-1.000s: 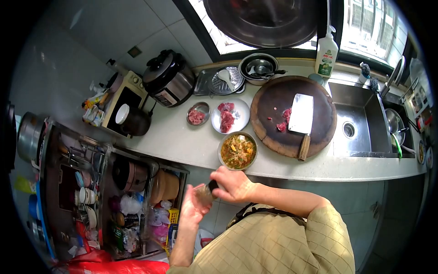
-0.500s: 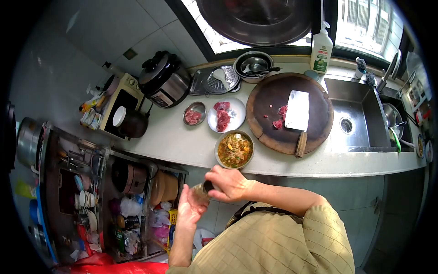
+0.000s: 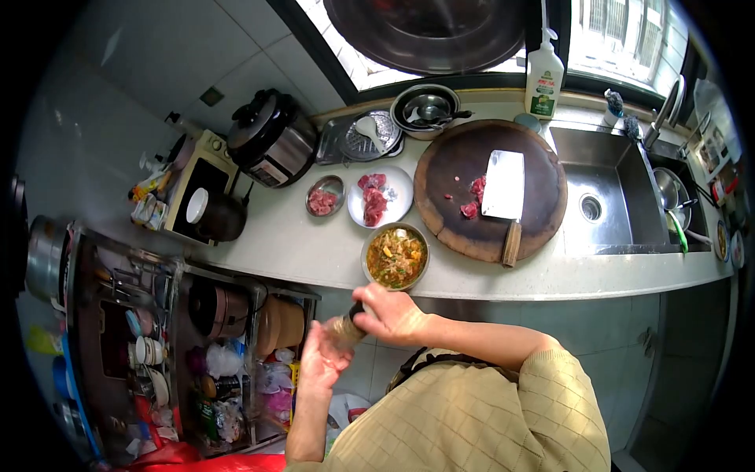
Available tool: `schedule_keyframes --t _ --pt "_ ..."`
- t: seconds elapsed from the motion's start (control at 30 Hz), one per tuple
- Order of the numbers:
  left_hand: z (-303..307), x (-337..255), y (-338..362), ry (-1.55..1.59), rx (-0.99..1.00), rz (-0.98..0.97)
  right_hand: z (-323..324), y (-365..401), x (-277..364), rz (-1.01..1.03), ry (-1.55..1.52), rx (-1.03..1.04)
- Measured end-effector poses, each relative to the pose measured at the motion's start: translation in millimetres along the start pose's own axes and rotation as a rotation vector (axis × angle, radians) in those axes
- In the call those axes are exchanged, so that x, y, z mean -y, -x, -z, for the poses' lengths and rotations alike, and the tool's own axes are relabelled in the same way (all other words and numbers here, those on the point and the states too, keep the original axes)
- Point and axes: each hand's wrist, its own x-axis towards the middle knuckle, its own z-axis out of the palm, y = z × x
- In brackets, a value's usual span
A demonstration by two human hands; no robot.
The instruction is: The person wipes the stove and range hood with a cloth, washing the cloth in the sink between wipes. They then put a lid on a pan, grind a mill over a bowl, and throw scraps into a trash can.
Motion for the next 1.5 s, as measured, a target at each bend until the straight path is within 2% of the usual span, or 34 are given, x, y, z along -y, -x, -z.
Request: schedule_keyframes --t 0.07,0.1,0.13,0.17,0.23,0.27,0.3,0.33,0.37,0.4,0.43,0.5,0.6,0.67,0.83,0.93,0.97,1.1,1.2,1.27,1.33,1.4,1.5 --pt "8 5 -5 -0.063 0.025 -0.08 2 8 -3 -0.074 -0.098 -0.003" --pt "7 13 -6 -0.439 -0.067 -0.42 -1 13 -5 -0.113 -0.148 -0.009" --pt "-11 16 3 -0.814 -0.16 -0.758 -22 17 -28 -0.229 -0.327 -0.095" --pt "-44 5 21 -1.255 -0.141 -1.077 -16 16 -25 -0.67 -0.763 0.121" --pt "-50 5 29 -1.422 -0.06 -1.206 -8 22 -24 -1.066 -1.212 0.381" --pt "-53 4 27 -1.497 -0.021 -1.286 -6 16 -31 -0.907 -1.043 0.3" --pt "-47 1 26 -1.417 -0.018 -1.206 -10 12 -39 -0.756 -0.885 0.224" --pt "-31 1 18 -1.336 -0.007 -1.044 -15 12 -43 -0.607 -0.734 0.143" --pt "-26 4 13 -1.345 -0.008 -0.919 3 3 -34 -0.324 -0.329 0.114" --pt "-25 9 11 -1.345 -0.012 -0.795 13 -5 -23 -0.2 -0.129 0.16" --pt "-30 14 8 -1.472 -0.034 -0.729 23 -14 -8 -0.127 0.021 0.264" --pt "-33 23 -4 -1.451 -0.08 -0.652 35 -25 15 0.004 0.268 0.467" --pt "-26 26 -25 -1.33 -0.146 -0.611 32 -36 4 0.148 0.263 0.411" --pt "-18 30 -38 -1.249 -0.137 -0.648 35 -43 8 0.21 0.441 0.403" --pt "-13 34 -57 -1.17 -0.077 -0.8 49 -61 21 0.229 0.492 0.57" --pt "-24 30 -62 -1.23 -0.098 -0.886 58 -68 25 0.196 0.515 0.62" --pt "-27 28 -64 -1.268 -0.109 -0.919 59 -68 24 0.271 0.566 0.565" --pt "-40 20 -61 -1.412 -0.232 -0.839 67 -73 3 0.322 0.481 0.519" --pt "-39 22 -67 -1.403 -0.251 -0.841 71 -73 -11 0.04 0.236 0.469" --pt "-35 22 -72 -1.391 -0.237 -0.825 69 -72 -30 -0.143 -0.002 0.332" --pt "-34 21 -78 -1.372 -0.219 -0.82 75 -64 -35 -0.449 -0.429 0.227" --pt "-35 19 -78 -1.383 -0.21 -0.82 72 -51 -55 -0.476 -0.629 0.011" --pt "-29 15 -86 -1.424 -0.202 -0.798 81 -32 -61 -0.419 -0.696 -0.163"
